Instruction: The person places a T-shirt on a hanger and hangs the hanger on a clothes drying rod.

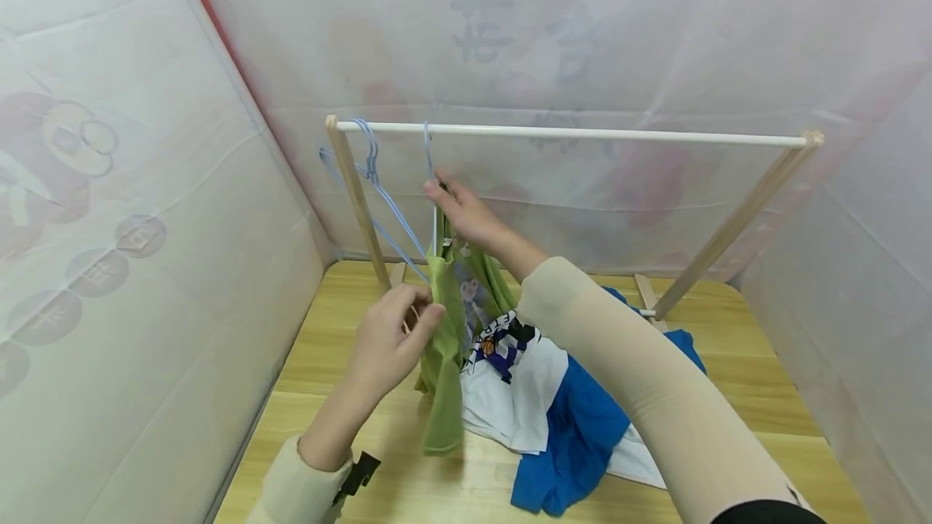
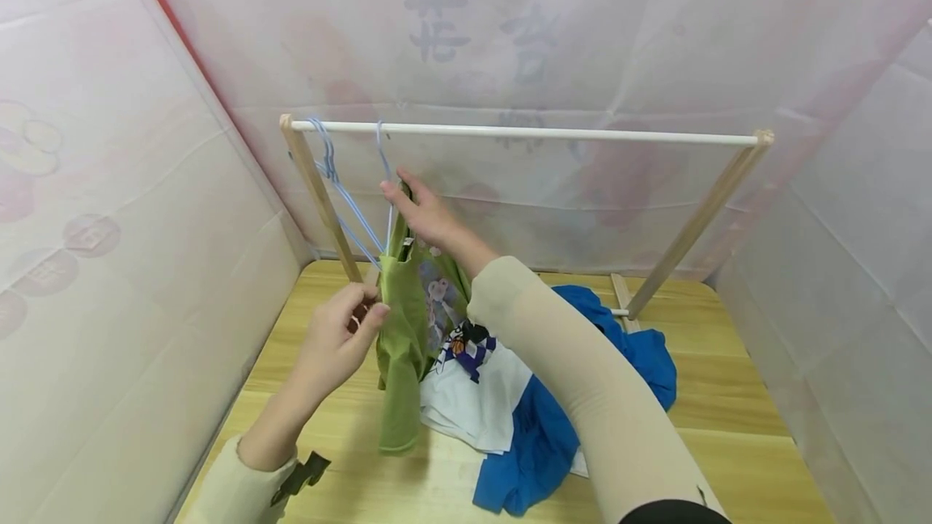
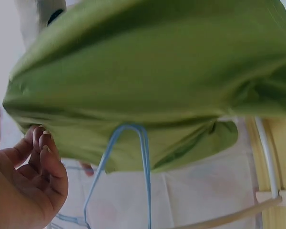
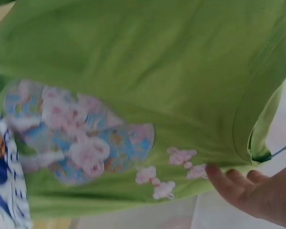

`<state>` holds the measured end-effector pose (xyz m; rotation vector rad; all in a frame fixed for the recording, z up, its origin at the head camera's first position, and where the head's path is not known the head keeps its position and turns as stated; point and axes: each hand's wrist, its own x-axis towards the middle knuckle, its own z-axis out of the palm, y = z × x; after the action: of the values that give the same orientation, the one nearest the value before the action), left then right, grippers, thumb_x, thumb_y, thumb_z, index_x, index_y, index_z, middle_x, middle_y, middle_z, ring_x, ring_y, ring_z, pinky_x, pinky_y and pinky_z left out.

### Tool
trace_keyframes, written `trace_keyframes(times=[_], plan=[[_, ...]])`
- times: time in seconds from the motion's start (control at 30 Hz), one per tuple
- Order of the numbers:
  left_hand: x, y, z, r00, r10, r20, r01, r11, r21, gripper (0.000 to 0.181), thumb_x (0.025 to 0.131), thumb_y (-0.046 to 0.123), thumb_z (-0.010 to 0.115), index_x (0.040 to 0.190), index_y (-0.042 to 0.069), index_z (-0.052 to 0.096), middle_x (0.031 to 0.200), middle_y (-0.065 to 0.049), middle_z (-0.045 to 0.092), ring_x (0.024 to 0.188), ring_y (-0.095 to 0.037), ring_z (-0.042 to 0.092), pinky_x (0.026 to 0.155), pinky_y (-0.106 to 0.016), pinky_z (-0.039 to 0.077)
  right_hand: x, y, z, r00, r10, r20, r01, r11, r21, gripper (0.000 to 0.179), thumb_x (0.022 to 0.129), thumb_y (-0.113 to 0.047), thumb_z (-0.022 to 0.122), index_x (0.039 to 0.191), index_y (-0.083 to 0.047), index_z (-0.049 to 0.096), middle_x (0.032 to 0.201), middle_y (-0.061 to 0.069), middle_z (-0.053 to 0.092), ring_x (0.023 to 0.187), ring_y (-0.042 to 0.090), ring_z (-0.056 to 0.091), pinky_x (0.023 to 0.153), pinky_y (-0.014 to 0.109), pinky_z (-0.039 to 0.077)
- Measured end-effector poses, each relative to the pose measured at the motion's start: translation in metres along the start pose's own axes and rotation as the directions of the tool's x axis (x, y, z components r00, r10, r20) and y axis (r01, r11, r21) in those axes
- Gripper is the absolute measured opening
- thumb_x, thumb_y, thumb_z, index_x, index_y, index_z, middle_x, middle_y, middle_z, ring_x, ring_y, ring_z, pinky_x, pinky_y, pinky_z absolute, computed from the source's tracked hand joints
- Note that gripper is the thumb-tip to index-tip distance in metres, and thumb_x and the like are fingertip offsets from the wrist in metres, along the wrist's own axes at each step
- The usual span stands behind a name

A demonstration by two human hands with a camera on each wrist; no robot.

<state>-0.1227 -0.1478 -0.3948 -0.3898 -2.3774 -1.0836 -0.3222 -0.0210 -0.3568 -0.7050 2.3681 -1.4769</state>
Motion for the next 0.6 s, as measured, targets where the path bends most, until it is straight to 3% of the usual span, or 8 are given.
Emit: trace_keyframes(times=[0.1,0.17,0.33,0.5,0.6], plan=[[0.004,-0.007,-0.005,0.999,-0.016,-0.035,0.015,1.000,-0.026,0.042,0.105,0.045,0.045,0.096,0.012,0.068,0.084,0.003,0.065,0.067,-0.007,0.056,0.057,-0.025,0.049,-0.005,0.000,-0.002,0.998,-0.048,-0.040,0.043,0.992,-0.122,0.078,0.093,-0.077,0.034,0.158,-0.036,0.022,0.162,0.008,0.029,0.138,0.038,0.042,0.108,0.061,0.036],[0.010,-0.011,-0.009,0.997,-0.052,-0.055,0.048,0.997,-0.062,0.038,0.106,0.039,0.046,0.095,0.010,0.070,0.082,0.001,0.067,0.067,-0.010,0.058,0.057,-0.026,0.050,-0.008,0.000,-0.002,0.996,-0.068,-0.056,0.058,0.984,-0.166,0.077,0.094,-0.077,0.031,0.159,-0.035,0.022,0.163,0.007,0.028,0.144,0.033,0.035,0.111,0.061,0.031],[0.036,-0.026,-0.016,0.988,-0.142,-0.067,0.134,0.985,-0.112,0.021,0.101,0.024,0.059,0.100,0.004,0.067,0.084,-0.006,0.068,0.069,-0.018,0.062,0.060,-0.024,0.053,-0.017,0.007,-0.007,0.993,-0.082,-0.084,0.071,0.990,-0.120,0.073,0.097,-0.071,0.034,0.158,-0.031,0.025,0.162,0.009,0.029,0.142,0.035,0.039,0.110,0.057,0.036],[0.066,-0.041,-0.010,0.977,-0.180,-0.118,0.172,0.982,-0.074,0.026,0.097,0.022,0.064,0.112,0.000,0.061,0.091,-0.009,0.067,0.073,-0.019,0.063,0.065,-0.026,0.053,-0.039,0.031,-0.022,0.988,-0.113,-0.102,0.105,0.991,-0.085,0.069,0.102,-0.061,0.037,0.157,-0.020,0.030,0.157,0.013,0.037,0.137,0.036,0.046,0.108,0.053,0.042],[0.078,-0.047,-0.004,0.968,-0.214,-0.133,0.210,0.977,-0.044,0.036,0.097,0.027,0.064,0.120,0.001,0.055,0.102,-0.011,0.065,0.078,-0.023,0.064,0.069,-0.034,0.054,-0.059,0.054,-0.032,0.989,-0.110,-0.100,0.100,0.989,-0.109,0.068,0.102,-0.060,0.036,0.155,-0.018,0.033,0.154,0.011,0.041,0.135,0.035,0.047,0.107,0.052,0.042]])
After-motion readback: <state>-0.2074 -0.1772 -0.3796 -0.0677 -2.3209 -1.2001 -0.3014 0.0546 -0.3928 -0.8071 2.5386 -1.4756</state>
